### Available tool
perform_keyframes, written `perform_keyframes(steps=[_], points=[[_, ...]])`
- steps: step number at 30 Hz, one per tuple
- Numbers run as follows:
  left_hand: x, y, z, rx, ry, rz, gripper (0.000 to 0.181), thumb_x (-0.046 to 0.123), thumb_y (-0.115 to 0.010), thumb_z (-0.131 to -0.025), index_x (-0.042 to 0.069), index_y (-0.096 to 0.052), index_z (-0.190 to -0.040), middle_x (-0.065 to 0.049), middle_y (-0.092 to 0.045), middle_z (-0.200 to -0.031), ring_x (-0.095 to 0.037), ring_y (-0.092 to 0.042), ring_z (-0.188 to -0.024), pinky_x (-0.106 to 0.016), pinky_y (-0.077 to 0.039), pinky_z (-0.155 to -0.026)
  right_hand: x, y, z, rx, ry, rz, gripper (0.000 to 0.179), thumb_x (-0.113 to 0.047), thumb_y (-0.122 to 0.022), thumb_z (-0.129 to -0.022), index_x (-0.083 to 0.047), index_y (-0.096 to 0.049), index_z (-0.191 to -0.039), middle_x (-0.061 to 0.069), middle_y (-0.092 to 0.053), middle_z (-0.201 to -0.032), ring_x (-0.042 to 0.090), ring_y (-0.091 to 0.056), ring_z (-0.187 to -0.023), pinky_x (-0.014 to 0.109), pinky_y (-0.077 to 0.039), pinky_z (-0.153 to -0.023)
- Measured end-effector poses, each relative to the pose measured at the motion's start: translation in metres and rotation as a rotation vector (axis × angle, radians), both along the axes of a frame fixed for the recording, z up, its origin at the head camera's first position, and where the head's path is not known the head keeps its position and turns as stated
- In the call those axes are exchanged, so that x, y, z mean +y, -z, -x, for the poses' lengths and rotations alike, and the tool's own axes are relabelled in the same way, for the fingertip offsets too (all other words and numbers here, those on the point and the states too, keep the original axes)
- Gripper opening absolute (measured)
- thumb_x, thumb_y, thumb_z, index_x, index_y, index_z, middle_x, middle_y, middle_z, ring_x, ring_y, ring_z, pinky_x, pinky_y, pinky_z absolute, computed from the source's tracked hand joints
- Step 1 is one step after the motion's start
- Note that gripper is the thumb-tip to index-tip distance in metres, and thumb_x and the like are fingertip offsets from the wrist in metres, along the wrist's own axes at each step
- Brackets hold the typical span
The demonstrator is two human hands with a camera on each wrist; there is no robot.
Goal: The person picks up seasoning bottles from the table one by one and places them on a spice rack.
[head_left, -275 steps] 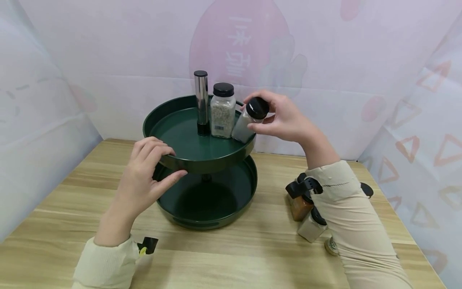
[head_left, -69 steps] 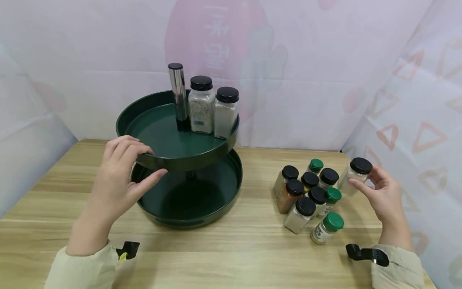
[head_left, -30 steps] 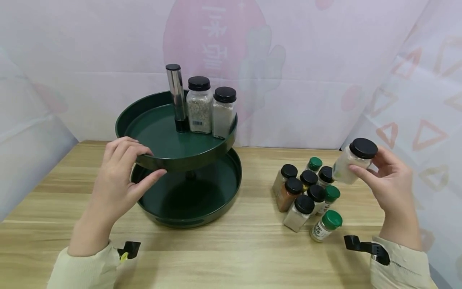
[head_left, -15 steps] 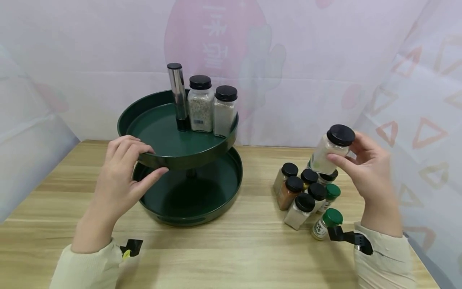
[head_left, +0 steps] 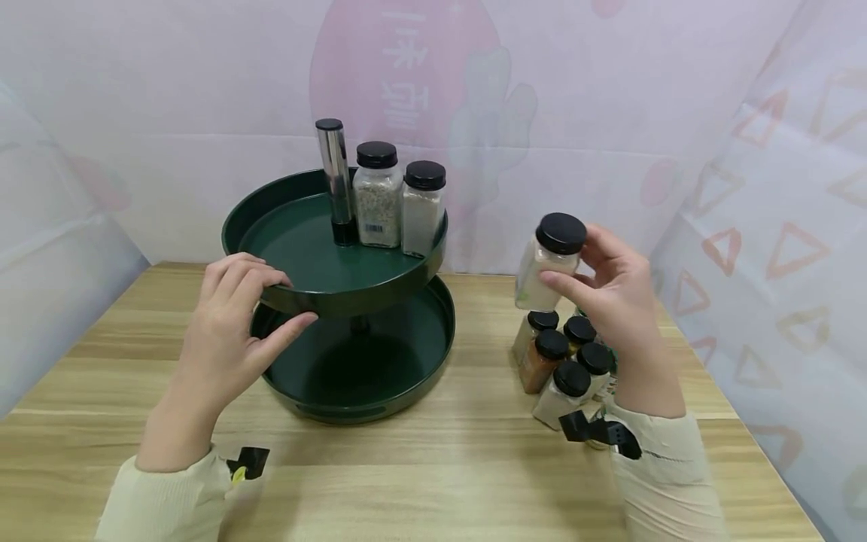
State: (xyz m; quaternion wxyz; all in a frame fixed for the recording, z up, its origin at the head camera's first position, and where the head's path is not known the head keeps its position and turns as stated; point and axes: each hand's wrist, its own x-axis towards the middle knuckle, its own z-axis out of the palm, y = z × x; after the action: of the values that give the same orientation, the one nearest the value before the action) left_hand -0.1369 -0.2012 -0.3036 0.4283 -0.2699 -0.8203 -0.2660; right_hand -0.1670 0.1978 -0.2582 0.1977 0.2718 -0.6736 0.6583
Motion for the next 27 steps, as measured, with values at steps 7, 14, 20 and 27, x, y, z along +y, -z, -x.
perform_keyframes(steps=[7, 14, 20, 27], points=[[-0.002, -0.001, -0.002, -0.015, -0.001, 0.020, 0.065, 0.062, -0.054, -0.093, -0.002, -0.061, -0.102, -0.018, -0.062, -0.101, -0.040, -0.047, -0.112, -0.038, -0.032, -0.108, -0.036, -0.013, 0.008, 0.028, -0.030, -0.045, 0.053, 0.021, -0.071, -0.076, 0.002, -0.063, -0.125, -0.001, -0.069, -0.115, 0.017, -0.066, -0.104, 0.027, -0.059, -0.085], [-0.003, 0.000, -0.001, -0.032, -0.016, 0.038, 0.066, 0.063, -0.053, -0.093, -0.002, -0.061, -0.104, -0.019, -0.062, -0.105, -0.041, -0.047, -0.114, -0.041, -0.034, -0.106, -0.066, -0.024, 0.023, 0.056, -0.082, -0.012, 0.049, 0.015, -0.069, -0.081, 0.002, -0.061, -0.128, -0.003, -0.068, -0.119, 0.022, -0.065, -0.114, 0.035, -0.053, -0.100], [-0.002, 0.001, 0.000, -0.011, -0.007, 0.007, 0.066, 0.063, -0.054, -0.092, -0.001, -0.062, -0.103, -0.019, -0.063, -0.103, -0.042, -0.047, -0.112, -0.044, -0.035, -0.102, -0.087, -0.034, 0.031, 0.059, -0.084, -0.011, 0.048, 0.009, -0.072, -0.082, 0.004, -0.061, -0.128, 0.003, -0.068, -0.122, 0.022, -0.064, -0.114, 0.038, -0.050, -0.104], [-0.001, 0.001, 0.000, -0.013, -0.012, 0.007, 0.067, 0.063, -0.054, -0.092, -0.002, -0.062, -0.102, -0.019, -0.062, -0.102, -0.042, -0.047, -0.111, -0.044, -0.035, -0.103, -0.111, -0.041, 0.034, 0.035, -0.082, -0.075, 0.046, 0.003, -0.075, -0.083, 0.000, -0.062, -0.128, 0.012, -0.067, -0.125, 0.023, -0.067, -0.109, 0.036, -0.054, -0.098]])
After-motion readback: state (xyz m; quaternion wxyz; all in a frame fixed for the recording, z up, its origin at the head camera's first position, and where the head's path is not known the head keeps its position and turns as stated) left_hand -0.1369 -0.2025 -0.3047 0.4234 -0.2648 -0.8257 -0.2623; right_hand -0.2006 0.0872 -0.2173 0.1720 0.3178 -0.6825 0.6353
